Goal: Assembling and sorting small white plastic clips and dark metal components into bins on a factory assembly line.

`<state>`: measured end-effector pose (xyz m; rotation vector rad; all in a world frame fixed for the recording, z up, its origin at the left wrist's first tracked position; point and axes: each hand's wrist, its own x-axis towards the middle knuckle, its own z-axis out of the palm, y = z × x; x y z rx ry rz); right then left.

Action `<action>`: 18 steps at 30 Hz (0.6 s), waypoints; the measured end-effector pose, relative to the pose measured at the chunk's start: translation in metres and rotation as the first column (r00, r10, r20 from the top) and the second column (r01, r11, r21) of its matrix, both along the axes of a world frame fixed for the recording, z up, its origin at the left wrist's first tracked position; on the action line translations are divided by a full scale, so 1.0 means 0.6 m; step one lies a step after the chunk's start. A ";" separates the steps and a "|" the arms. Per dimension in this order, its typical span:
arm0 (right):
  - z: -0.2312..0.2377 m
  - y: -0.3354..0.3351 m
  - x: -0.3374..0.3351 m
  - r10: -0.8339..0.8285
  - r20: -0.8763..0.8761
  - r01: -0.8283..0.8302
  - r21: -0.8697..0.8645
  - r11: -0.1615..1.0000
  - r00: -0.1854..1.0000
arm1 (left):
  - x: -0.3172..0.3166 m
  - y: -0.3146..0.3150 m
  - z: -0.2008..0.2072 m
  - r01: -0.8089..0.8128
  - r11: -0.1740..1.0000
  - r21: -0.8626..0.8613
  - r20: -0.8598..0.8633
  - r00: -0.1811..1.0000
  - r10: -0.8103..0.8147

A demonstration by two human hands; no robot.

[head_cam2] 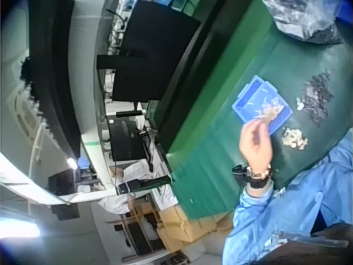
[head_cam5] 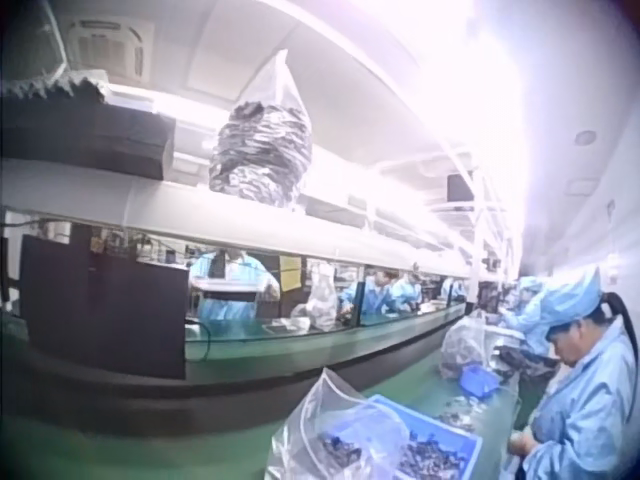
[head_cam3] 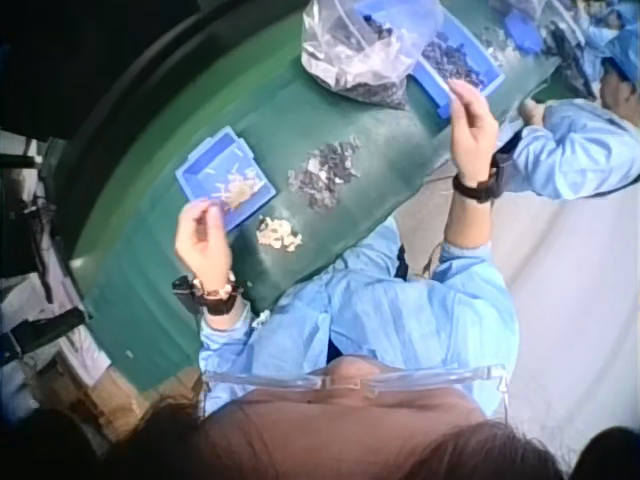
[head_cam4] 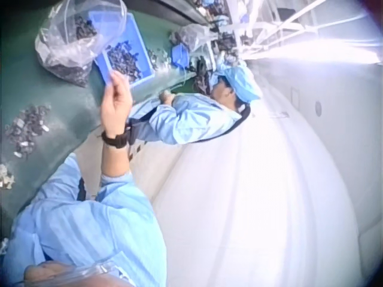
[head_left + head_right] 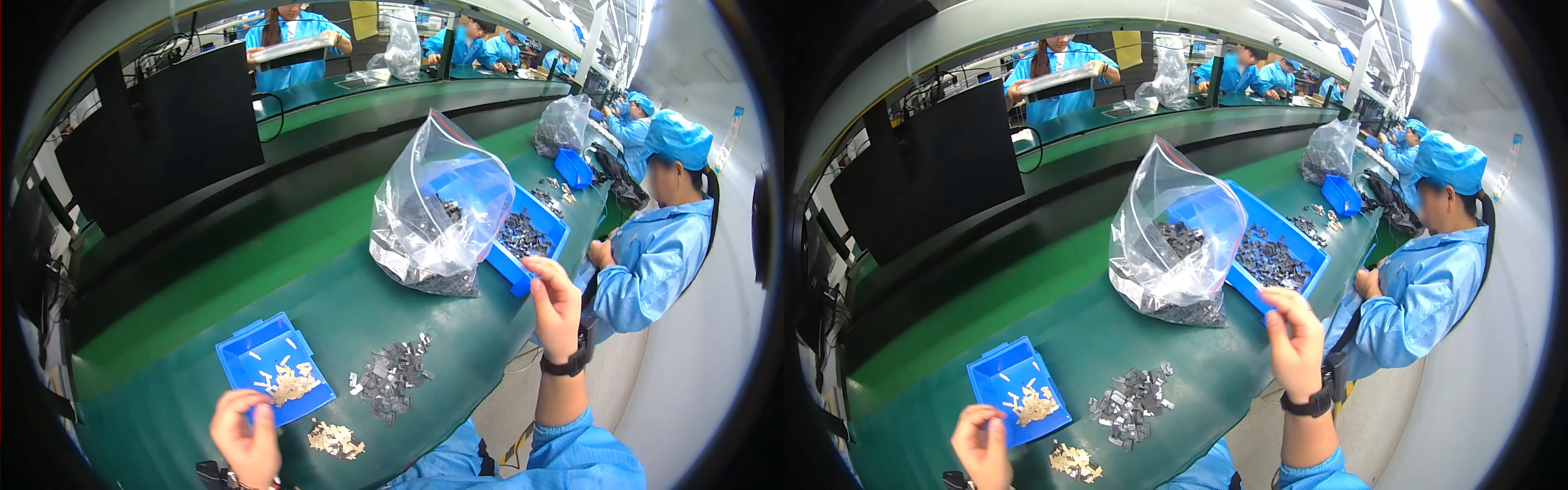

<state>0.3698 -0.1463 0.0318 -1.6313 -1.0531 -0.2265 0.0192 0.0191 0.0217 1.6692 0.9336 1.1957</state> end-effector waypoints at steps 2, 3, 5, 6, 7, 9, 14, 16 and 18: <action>0.036 0.011 -0.063 0.461 -0.314 -0.396 0.250 0.883 0.830 | -0.061 0.047 -0.075 -0.054 0.985 0.166 -0.049 0.997 0.063; 0.052 0.023 -0.096 0.646 -0.300 -0.522 0.401 0.753 0.702 | -0.061 0.047 -0.065 -0.112 0.992 0.051 0.013 0.994 0.111; 0.094 0.038 -0.145 0.869 -0.286 -0.679 0.543 0.494 0.404 | -0.073 0.077 -0.112 -0.164 0.983 0.081 0.040 0.986 0.161; 0.105 0.054 -0.171 0.937 -0.251 -0.707 0.615 0.349 0.244 | -0.084 0.077 -0.120 -0.215 0.974 0.070 0.042 0.976 0.213; 0.135 0.061 -0.177 0.980 -0.188 -0.772 0.613 0.167 0.063 | -0.070 0.078 -0.110 -0.230 0.973 0.036 0.095 0.970 0.226; 0.157 0.090 -0.235 0.979 -0.153 -0.821 0.570 -0.025 -0.136 | -0.067 0.081 -0.109 -0.164 0.982 -0.091 0.135 0.975 0.175; 0.176 0.118 -0.336 0.850 0.025 -0.341 0.910 -0.237 -0.525 | -0.065 0.093 -0.123 0.042 0.908 -0.417 0.360 0.925 0.122; 0.174 0.125 -0.367 0.871 0.064 -0.222 0.955 -0.194 -0.487 | -0.060 0.093 -0.120 0.060 0.902 -0.427 0.368 0.923 0.113; 0.172 0.134 -0.366 0.885 0.053 -0.373 0.894 -0.249 -0.463 | -0.062 0.092 -0.119 0.092 0.900 -0.426 0.383 0.920 0.087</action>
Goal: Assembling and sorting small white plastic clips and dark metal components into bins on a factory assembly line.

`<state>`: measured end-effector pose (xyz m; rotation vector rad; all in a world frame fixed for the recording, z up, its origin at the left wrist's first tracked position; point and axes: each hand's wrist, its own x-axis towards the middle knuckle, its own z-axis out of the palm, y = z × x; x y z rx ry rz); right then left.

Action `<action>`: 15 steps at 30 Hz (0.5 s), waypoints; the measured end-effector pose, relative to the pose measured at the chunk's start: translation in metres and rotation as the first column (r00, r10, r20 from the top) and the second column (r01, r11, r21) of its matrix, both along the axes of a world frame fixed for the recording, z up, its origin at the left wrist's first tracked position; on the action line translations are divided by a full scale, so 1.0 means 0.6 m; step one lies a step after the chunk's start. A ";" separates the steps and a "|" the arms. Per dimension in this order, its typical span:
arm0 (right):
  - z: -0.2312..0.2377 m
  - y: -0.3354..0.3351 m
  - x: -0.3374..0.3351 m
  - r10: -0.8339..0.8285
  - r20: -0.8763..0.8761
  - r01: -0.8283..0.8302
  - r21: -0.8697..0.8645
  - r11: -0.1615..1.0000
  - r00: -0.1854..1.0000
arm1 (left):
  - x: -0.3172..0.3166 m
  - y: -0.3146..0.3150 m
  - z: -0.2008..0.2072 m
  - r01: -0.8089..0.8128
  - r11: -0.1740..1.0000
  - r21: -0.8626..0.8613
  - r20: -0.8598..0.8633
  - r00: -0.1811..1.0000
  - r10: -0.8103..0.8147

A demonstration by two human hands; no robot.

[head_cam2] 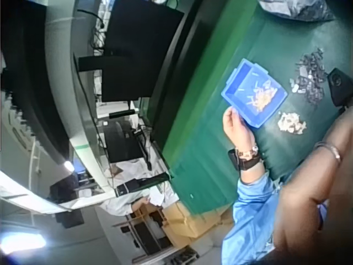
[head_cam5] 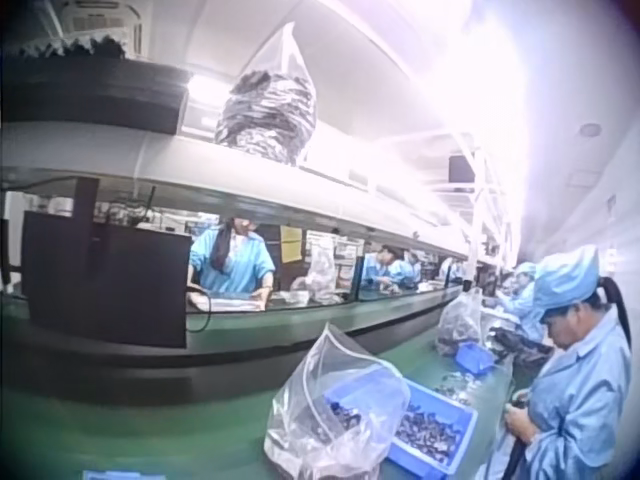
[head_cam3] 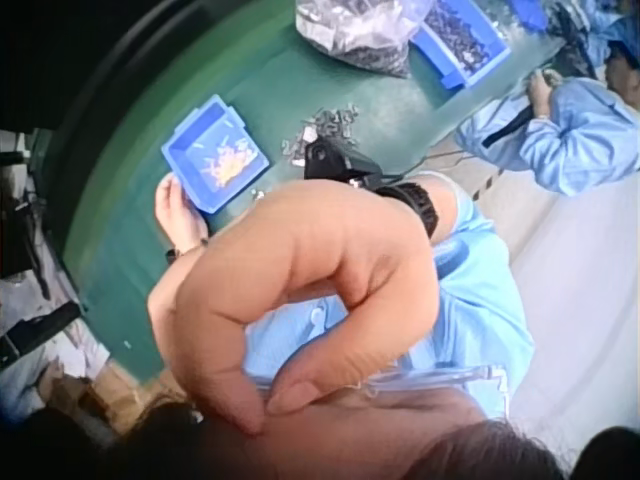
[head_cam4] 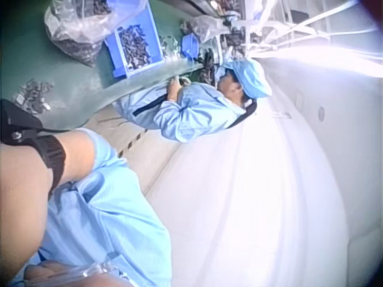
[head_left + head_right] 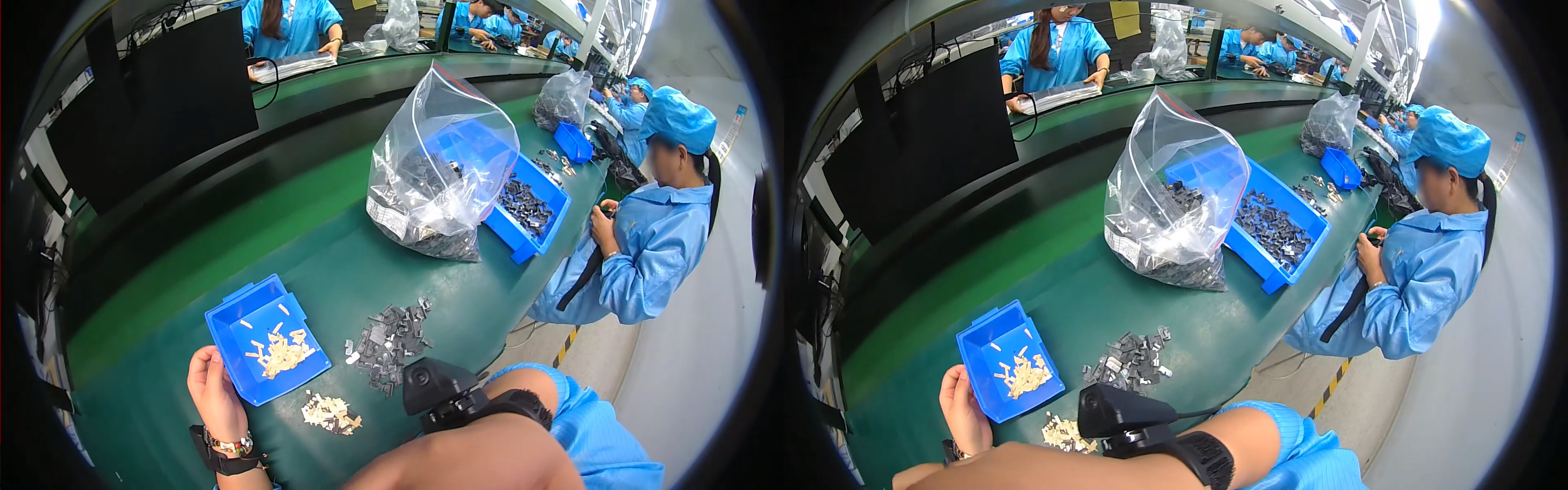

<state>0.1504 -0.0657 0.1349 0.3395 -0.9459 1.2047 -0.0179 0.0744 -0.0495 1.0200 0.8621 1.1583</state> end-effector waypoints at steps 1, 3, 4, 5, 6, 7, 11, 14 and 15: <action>0.003 -0.014 -0.013 0.078 -0.075 -0.086 -0.113 0.990 0.994 | -0.003 -0.002 0.003 0.014 1.000 0.007 -0.008 1.000 -0.014; -0.013 0.000 -0.014 0.013 -0.046 -0.014 -0.027 1.000 0.999 | 0.000 -0.005 0.002 0.005 1.000 -0.005 -0.006 1.000 -0.005; -0.018 0.007 -0.016 -0.058 -0.021 0.059 0.061 0.996 0.998 | 0.001 -0.006 0.002 -0.001 1.000 -0.016 -0.002 1.000 0.001; -0.016 0.001 -0.016 -0.047 -0.034 0.048 0.038 0.998 0.998 | 0.001 -0.005 0.000 0.008 1.000 -0.009 -0.002 1.000 -0.008; -0.013 -0.003 -0.016 -0.031 -0.043 0.032 0.008 0.999 0.999 | 0.002 -0.007 0.002 0.003 1.000 -0.010 -0.004 1.000 -0.003; -0.009 -0.007 -0.015 -0.015 -0.054 0.014 -0.016 1.000 0.998 | 0.005 -0.007 0.005 0.000 1.000 0.002 -0.021 1.000 0.000; -0.004 -0.021 -0.014 0.002 -0.075 -0.007 -0.071 0.997 0.997 | 0.001 -0.008 0.005 0.000 0.999 0.035 -0.059 0.998 0.002; -0.003 -0.032 -0.026 0.002 -0.075 -0.008 -0.085 0.996 0.997 | 0.003 -0.005 0.003 0.003 0.999 0.046 -0.063 0.998 0.000; -0.002 -0.040 -0.037 -0.030 -0.127 0.011 -0.148 0.989 0.992 | 0.004 -0.005 0.002 0.005 0.999 0.045 -0.061 0.998 -0.002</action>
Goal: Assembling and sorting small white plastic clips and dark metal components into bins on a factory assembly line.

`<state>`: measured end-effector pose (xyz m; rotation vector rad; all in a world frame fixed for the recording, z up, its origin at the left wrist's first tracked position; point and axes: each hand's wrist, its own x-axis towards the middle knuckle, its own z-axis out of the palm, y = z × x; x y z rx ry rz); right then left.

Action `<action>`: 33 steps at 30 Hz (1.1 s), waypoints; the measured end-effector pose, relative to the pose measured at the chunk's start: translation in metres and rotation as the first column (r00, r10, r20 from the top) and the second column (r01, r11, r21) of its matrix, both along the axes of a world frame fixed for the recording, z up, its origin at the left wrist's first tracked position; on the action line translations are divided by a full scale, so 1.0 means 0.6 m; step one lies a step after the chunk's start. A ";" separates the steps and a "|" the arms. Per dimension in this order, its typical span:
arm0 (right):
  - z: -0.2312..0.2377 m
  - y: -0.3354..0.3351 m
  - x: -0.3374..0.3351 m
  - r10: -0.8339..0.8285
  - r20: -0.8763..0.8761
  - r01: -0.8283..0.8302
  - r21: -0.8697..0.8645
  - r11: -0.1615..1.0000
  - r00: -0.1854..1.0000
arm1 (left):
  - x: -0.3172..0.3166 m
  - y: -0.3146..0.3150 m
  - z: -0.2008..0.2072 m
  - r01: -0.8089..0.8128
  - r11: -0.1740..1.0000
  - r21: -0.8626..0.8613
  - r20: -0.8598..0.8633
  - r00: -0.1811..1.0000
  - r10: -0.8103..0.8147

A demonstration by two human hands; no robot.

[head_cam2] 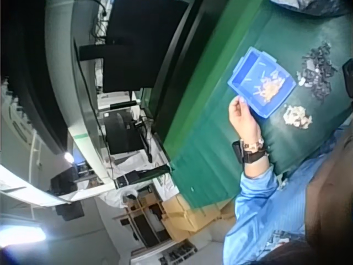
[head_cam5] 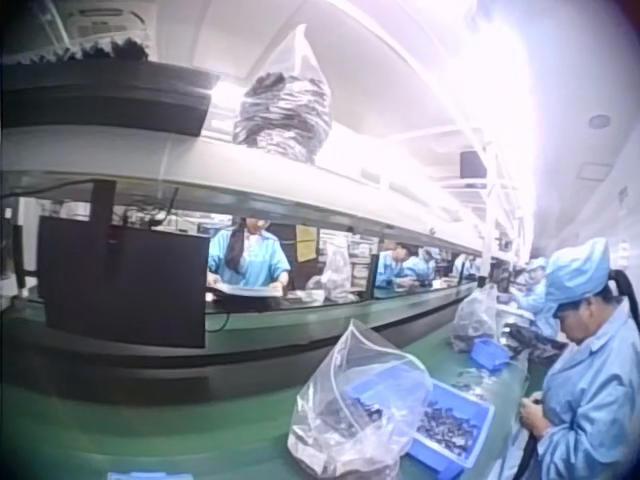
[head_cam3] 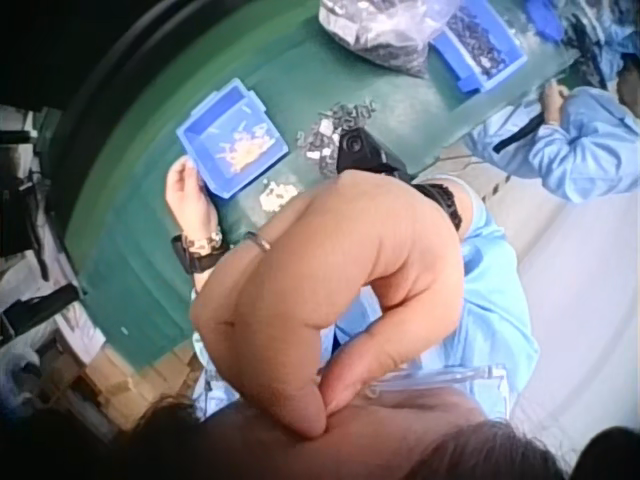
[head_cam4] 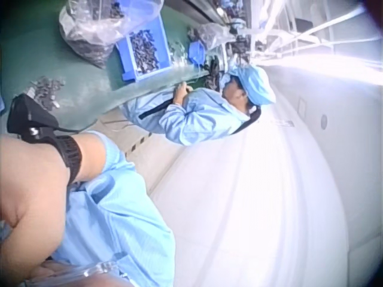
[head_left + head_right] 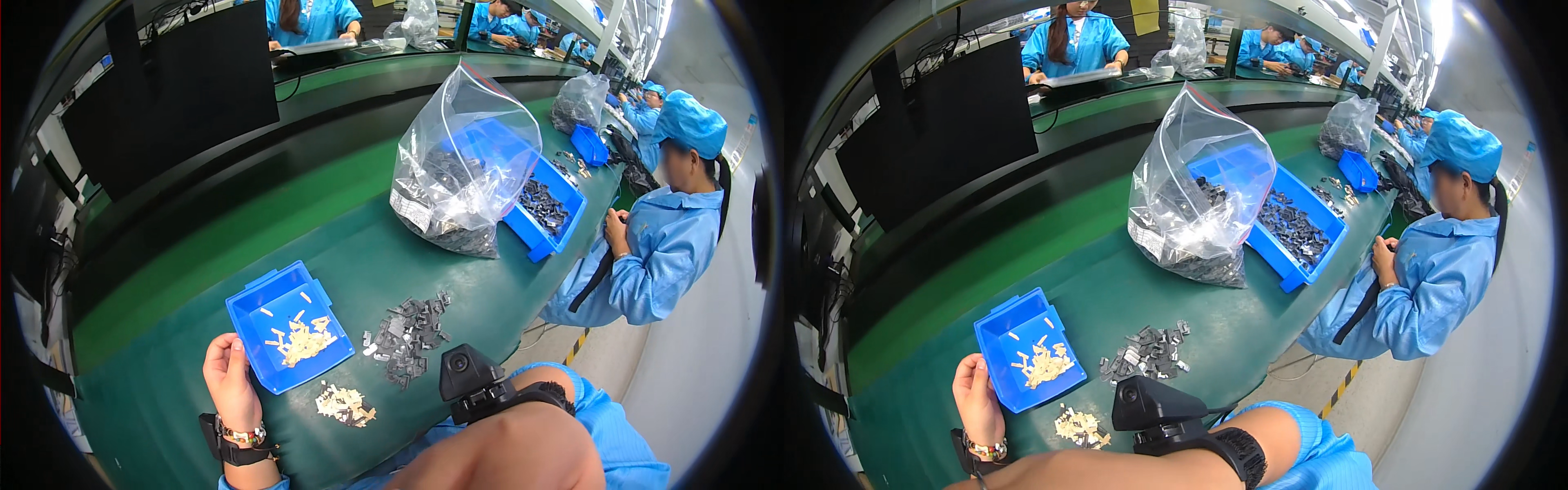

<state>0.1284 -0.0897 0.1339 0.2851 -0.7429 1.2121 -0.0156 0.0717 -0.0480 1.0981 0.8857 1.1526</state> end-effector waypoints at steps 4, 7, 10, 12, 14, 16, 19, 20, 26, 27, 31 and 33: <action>-0.009 0.015 -0.026 -0.079 -0.140 0.088 0.057 0.995 0.987 | -0.004 -0.001 0.003 0.011 1.000 0.000 -0.006 1.000 -0.011; 0.003 0.016 0.021 0.021 0.054 -0.025 0.065 0.998 0.998 | -0.005 -0.001 0.001 0.013 1.000 -0.003 0.001 1.000 -0.013; -0.007 0.005 -0.019 -0.049 -0.107 0.050 0.006 0.999 0.993 | -0.003 -0.003 0.002 0.017 1.000 0.011 0.004 1.000 -0.017; -0.008 0.002 -0.025 -0.023 -0.146 0.023 0.001 1.000 0.989 | -0.001 -0.003 0.002 0.017 1.000 0.005 0.015 1.000 -0.017; -0.006 0.006 -0.011 0.003 -0.183 -0.004 -0.004 1.000 0.983 | 0.000 -0.002 0.002 0.013 1.000 0.007 0.010 1.000 -0.013; 0.001 0.017 0.033 0.135 0.082 -0.138 0.034 0.990 0.987 | -0.002 -0.003 0.002 0.004 1.000 0.004 0.001 1.000 -0.004; -0.005 0.013 0.025 0.092 0.009 -0.092 0.037 0.995 0.996 | -0.003 -0.003 0.006 0.013 1.000 -0.002 -0.006 1.000 -0.013; -0.006 0.009 0.016 0.075 -0.031 -0.074 0.024 0.997 0.997 | -0.002 -0.003 0.005 0.019 1.000 0.001 -0.003 1.000 -0.019; -0.017 0.001 -0.010 0.033 -0.142 -0.036 -0.021 0.999 0.989 | -0.001 -0.003 0.004 0.011 1.000 0.015 -0.002 1.000 -0.011; -0.016 0.003 -0.007 0.037 -0.136 -0.040 -0.016 0.999 0.990 | -0.002 -0.003 0.004 0.009 1.000 0.013 0.001 1.000 -0.009; -0.014 0.008 0.005 0.049 -0.105 -0.050 -0.001 0.999 0.993 | -0.004 -0.003 0.001 0.007 1.000 0.010 -0.006 1.000 -0.007; -0.016 0.007 0.005 0.049 -0.101 -0.049 -0.002 0.999 0.994 | -0.004 -0.004 0.000 0.013 1.000 0.009 -0.005 1.000 -0.013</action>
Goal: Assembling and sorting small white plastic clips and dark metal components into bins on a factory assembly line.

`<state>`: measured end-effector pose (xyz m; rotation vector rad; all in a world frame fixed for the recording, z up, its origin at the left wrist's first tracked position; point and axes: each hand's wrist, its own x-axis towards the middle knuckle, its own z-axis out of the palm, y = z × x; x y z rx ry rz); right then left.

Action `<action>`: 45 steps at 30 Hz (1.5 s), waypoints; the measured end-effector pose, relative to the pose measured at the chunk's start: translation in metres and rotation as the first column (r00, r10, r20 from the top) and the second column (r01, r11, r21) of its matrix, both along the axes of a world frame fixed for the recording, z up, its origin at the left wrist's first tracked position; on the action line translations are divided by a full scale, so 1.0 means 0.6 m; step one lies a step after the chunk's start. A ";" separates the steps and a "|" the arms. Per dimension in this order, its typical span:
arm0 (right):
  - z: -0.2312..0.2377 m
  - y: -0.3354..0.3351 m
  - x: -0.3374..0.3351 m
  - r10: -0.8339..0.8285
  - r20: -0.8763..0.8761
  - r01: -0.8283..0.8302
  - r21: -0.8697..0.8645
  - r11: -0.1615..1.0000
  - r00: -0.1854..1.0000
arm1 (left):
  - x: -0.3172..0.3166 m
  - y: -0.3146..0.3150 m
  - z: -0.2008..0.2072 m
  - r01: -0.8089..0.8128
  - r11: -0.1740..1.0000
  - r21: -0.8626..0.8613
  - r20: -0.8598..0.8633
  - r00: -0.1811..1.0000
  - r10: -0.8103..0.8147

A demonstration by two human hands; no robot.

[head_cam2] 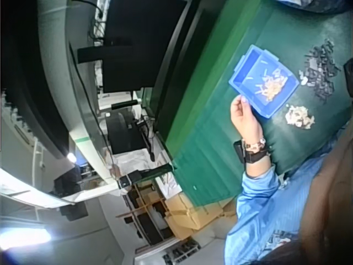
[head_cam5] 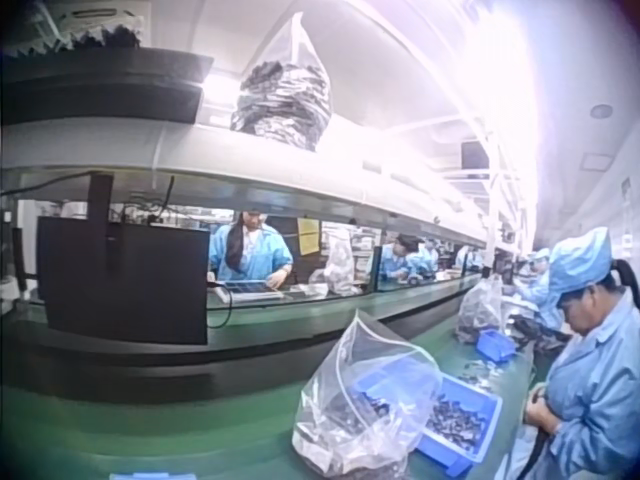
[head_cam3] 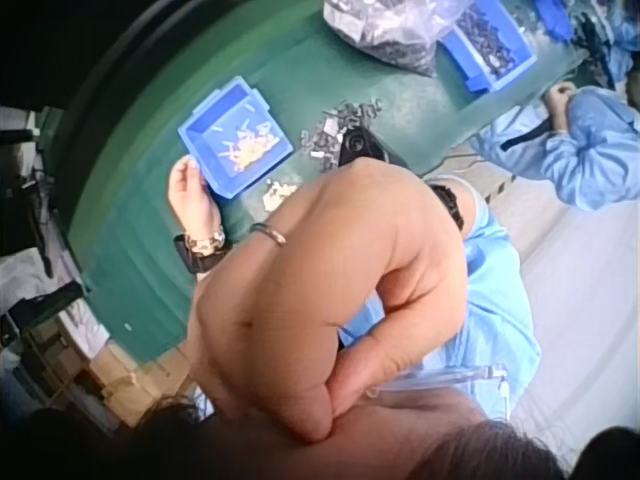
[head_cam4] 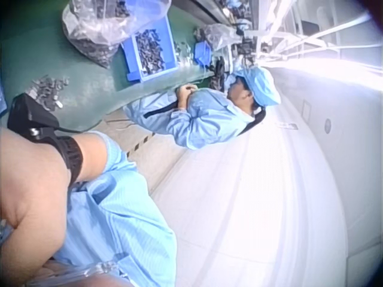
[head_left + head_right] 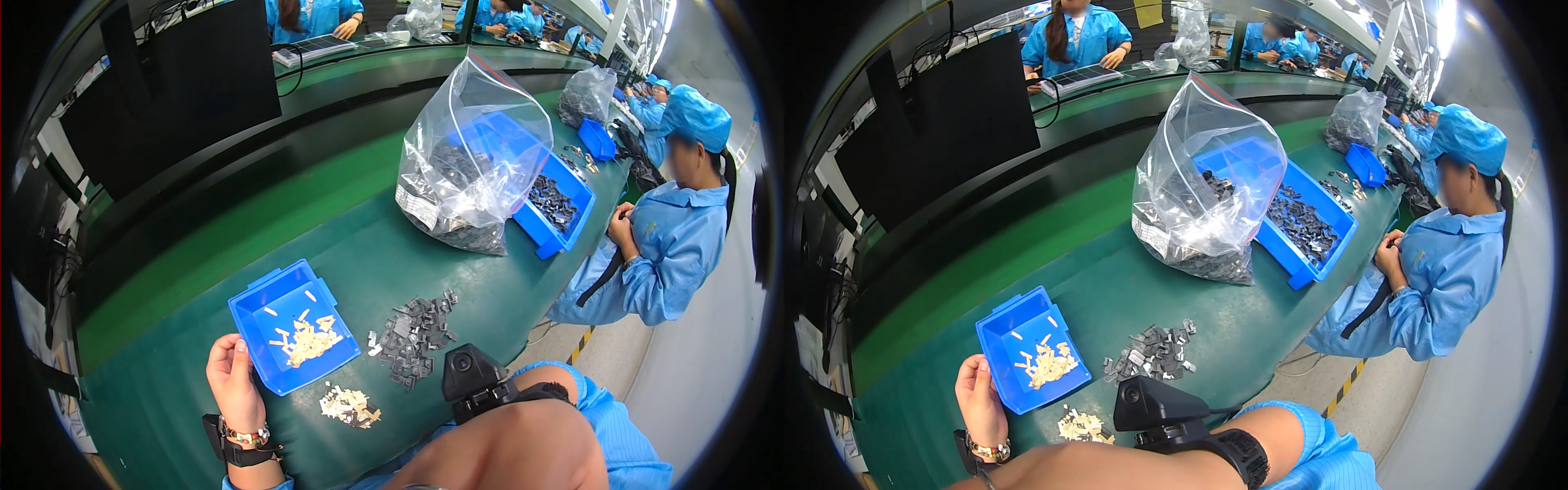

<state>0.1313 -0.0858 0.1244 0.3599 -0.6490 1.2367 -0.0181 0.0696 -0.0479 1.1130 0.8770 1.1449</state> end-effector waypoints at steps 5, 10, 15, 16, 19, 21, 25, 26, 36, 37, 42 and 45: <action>-0.005 0.004 0.002 -0.019 0.006 0.019 -0.013 1.000 1.000 | 0.001 0.004 -0.004 0.000 1.000 -0.013 0.006 1.000 0.000; -0.006 0.009 0.014 -0.093 0.096 0.091 0.032 0.995 0.991 | -0.003 0.003 0.003 0.005 1.000 0.003 0.000 1.000 -0.005; -0.033 0.053 0.113 -0.358 0.866 0.382 0.217 0.898 0.350 | -0.018 0.006 -0.015 -0.011 1.000 0.011 0.016 1.000 0.011; -0.051 0.052 0.112 -0.371 0.899 0.430 0.248 0.868 0.231 | -0.012 0.004 -0.018 -0.032 0.999 0.020 0.037 0.999 0.031; -0.104 0.033 0.109 -0.240 0.966 0.484 0.257 0.836 -0.100 | 0.001 -0.002 -0.005 -0.008 1.000 0.018 -0.010 1.000 0.008; -0.148 0.027 0.107 -0.241 0.938 0.473 0.335 0.815 -0.251 | 0.009 -0.005 0.001 0.005 1.000 0.020 0.006 1.000 -0.005; -0.212 0.011 0.100 -0.157 0.752 0.392 0.496 0.775 -0.641 | 0.012 -0.005 0.009 0.019 0.999 0.034 0.035 0.999 -0.020; -0.221 0.010 0.095 -0.160 0.752 0.386 0.494 0.779 -0.639 | 0.010 -0.006 0.010 0.024 0.999 0.046 0.039 0.999 -0.026; -0.238 0.000 0.063 -0.204 0.702 0.310 0.531 0.789 -0.683 | 0.007 -0.014 0.024 0.028 0.999 0.044 -0.026 0.999 -0.027; -0.238 0.000 0.061 -0.209 0.692 0.303 0.540 0.785 -0.691 | 0.008 -0.017 0.029 0.017 0.999 0.039 -0.061 0.998 -0.015; -0.247 -0.004 0.055 -0.228 0.617 0.270 0.606 0.748 -0.753 | 0.009 -0.021 0.025 0.018 0.993 0.119 -0.175 0.985 0.003; -0.247 -0.007 0.057 -0.228 0.644 0.276 0.583 0.764 -0.731 | 0.012 -0.025 0.025 -0.007 0.981 0.193 -0.225 0.973 0.052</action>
